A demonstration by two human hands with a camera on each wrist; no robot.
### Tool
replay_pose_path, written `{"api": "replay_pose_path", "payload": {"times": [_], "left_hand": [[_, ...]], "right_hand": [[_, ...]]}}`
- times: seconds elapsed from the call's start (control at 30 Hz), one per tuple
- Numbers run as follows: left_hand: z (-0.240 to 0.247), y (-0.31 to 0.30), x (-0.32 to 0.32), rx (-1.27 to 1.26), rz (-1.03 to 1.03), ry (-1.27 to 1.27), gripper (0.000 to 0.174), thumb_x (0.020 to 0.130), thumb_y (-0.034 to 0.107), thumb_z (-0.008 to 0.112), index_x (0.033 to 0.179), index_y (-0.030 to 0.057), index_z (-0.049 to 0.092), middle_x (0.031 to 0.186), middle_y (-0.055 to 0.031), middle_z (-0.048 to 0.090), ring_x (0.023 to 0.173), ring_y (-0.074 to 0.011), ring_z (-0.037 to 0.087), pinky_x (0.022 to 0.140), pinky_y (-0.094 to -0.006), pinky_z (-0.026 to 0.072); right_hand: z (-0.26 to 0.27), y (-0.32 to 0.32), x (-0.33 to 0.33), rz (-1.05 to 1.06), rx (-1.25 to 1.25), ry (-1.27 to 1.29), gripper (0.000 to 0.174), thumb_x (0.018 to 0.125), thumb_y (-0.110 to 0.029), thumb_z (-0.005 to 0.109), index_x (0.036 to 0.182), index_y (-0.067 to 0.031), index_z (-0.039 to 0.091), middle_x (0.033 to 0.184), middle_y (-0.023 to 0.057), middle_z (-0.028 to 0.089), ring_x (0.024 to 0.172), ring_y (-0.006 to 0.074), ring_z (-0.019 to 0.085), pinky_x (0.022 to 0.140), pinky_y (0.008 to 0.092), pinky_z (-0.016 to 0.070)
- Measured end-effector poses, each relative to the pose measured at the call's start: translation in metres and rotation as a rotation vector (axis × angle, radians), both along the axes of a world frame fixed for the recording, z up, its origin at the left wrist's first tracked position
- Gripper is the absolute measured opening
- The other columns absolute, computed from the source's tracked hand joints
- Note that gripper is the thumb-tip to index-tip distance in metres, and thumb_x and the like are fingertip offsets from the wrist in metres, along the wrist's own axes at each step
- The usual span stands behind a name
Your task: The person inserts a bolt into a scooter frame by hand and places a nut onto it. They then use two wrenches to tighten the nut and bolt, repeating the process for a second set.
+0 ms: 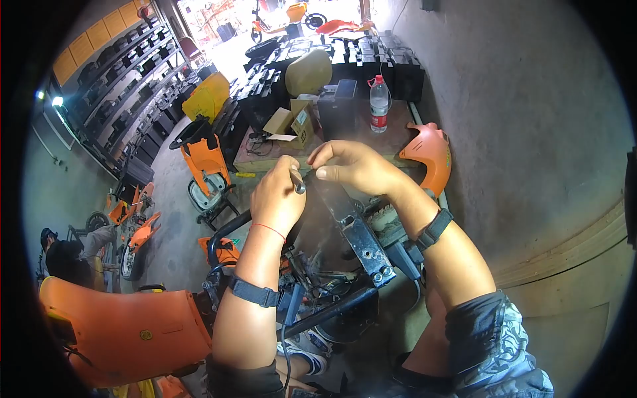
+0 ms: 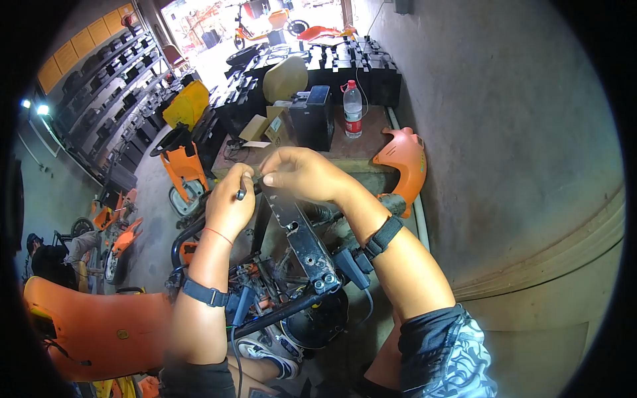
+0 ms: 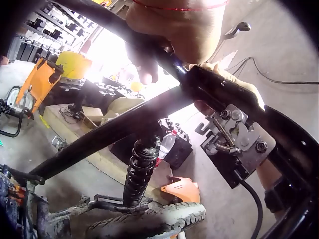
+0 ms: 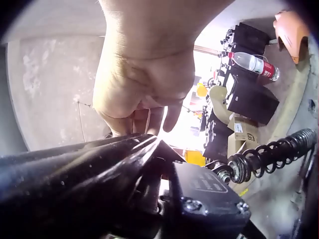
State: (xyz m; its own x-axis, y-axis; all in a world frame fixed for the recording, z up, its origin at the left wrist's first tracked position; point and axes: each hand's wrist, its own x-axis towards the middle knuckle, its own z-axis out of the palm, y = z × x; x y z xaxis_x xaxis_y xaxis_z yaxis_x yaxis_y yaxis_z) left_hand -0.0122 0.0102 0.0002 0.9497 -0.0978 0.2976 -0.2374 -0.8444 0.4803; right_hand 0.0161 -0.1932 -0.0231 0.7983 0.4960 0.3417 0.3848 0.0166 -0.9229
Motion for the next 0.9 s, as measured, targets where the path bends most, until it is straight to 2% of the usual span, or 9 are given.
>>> {"api": "replay_pose_path", "payload": {"times": [0.17,0.27,0.3,0.43,0.53,0.6,0.73,0.8,0.9], "left_hand": [[0.000,0.000,0.000,-0.001,0.005,0.015,0.025,0.103,0.028,0.049,0.113,0.0113,0.065,0.098,-0.0244,0.071,0.100,-0.0452,0.067,0.085,-0.0526,0.0514],[0.000,0.000,0.000,0.011,0.007,0.004,0.024,0.103,0.028,0.049,0.113,0.0116,0.065,0.098,-0.0242,0.071,0.100,-0.0451,0.067,0.085,-0.0522,0.0517],[0.000,0.000,0.000,0.009,0.006,0.006,0.024,0.103,0.027,0.049,0.113,0.0115,0.065,0.099,-0.0242,0.071,0.100,-0.0452,0.067,0.085,-0.0519,0.0519],[0.003,-0.001,-0.001,-0.002,0.009,0.013,0.025,0.103,0.027,0.049,0.113,0.0111,0.065,0.100,-0.0242,0.071,0.101,-0.0452,0.068,0.086,-0.0514,0.0521],[0.001,0.000,0.000,-0.012,-0.010,0.002,0.025,0.103,0.027,0.049,0.114,0.0105,0.065,0.100,-0.0245,0.071,0.101,-0.0453,0.067,0.086,-0.0515,0.0521],[0.002,-0.001,0.000,-0.012,-0.004,0.010,0.025,0.103,0.027,0.049,0.113,0.0104,0.065,0.100,-0.0247,0.071,0.101,-0.0453,0.067,0.086,-0.0515,0.0520],[0.002,-0.001,-0.001,-0.010,0.002,0.013,0.026,0.103,0.027,0.049,0.113,0.0099,0.065,0.099,-0.0252,0.071,0.101,-0.0452,0.067,0.086,-0.0516,0.0520],[0.002,-0.001,-0.001,-0.011,-0.002,0.011,0.026,0.103,0.027,0.049,0.113,0.0100,0.065,0.099,-0.0251,0.071,0.101,-0.0451,0.068,0.086,-0.0515,0.0520],[0.002,0.000,-0.002,-0.012,-0.001,0.011,0.026,0.103,0.027,0.049,0.113,0.0102,0.065,0.099,-0.0250,0.071,0.101,-0.0450,0.068,0.086,-0.0514,0.0519]], "right_hand": [[-0.001,0.000,0.000,0.046,-0.018,-0.125,0.021,0.098,-0.012,0.069,0.117,-0.0031,0.068,0.127,0.0070,0.066,0.121,0.0170,0.058,0.107,0.0357,0.0445],[-0.005,0.000,0.000,-0.033,-0.070,0.024,0.026,0.096,-0.012,0.071,0.120,-0.0032,0.066,0.126,0.0076,0.066,0.120,0.0168,0.058,0.107,0.0351,0.0446],[-0.005,0.003,0.002,-0.018,-0.002,0.114,0.024,0.095,-0.012,0.073,0.115,-0.0035,0.066,0.125,0.0075,0.065,0.119,0.0167,0.058,0.106,0.0348,0.0448],[0.002,-0.001,0.000,0.019,0.012,0.072,0.022,0.095,-0.012,0.073,0.114,-0.0036,0.066,0.123,0.0075,0.066,0.119,0.0167,0.058,0.106,0.0347,0.0451],[0.002,0.000,-0.003,0.015,0.101,0.155,0.023,0.095,-0.013,0.073,0.116,-0.0033,0.066,0.122,0.0067,0.067,0.119,0.0164,0.058,0.105,0.0346,0.0453],[-0.006,-0.002,0.004,-0.024,0.016,0.039,0.025,0.095,-0.010,0.073,0.118,-0.0027,0.068,0.119,0.0056,0.070,0.108,0.0126,0.063,0.096,0.0313,0.0506],[0.000,-0.004,0.002,0.009,0.097,0.028,0.027,0.094,-0.011,0.074,0.119,-0.0029,0.067,0.117,0.0049,0.070,0.107,0.0119,0.063,0.095,0.0311,0.0506],[0.006,-0.006,-0.005,-0.009,0.112,0.146,0.022,0.094,-0.011,0.074,0.114,-0.0031,0.069,0.116,0.0040,0.070,0.105,0.0115,0.063,0.093,0.0305,0.0511],[-0.003,-0.008,0.002,-0.020,0.032,0.057,0.020,0.095,-0.013,0.074,0.112,-0.0035,0.069,0.115,0.0029,0.069,0.103,0.0111,0.063,0.092,0.0300,0.0516]]}}
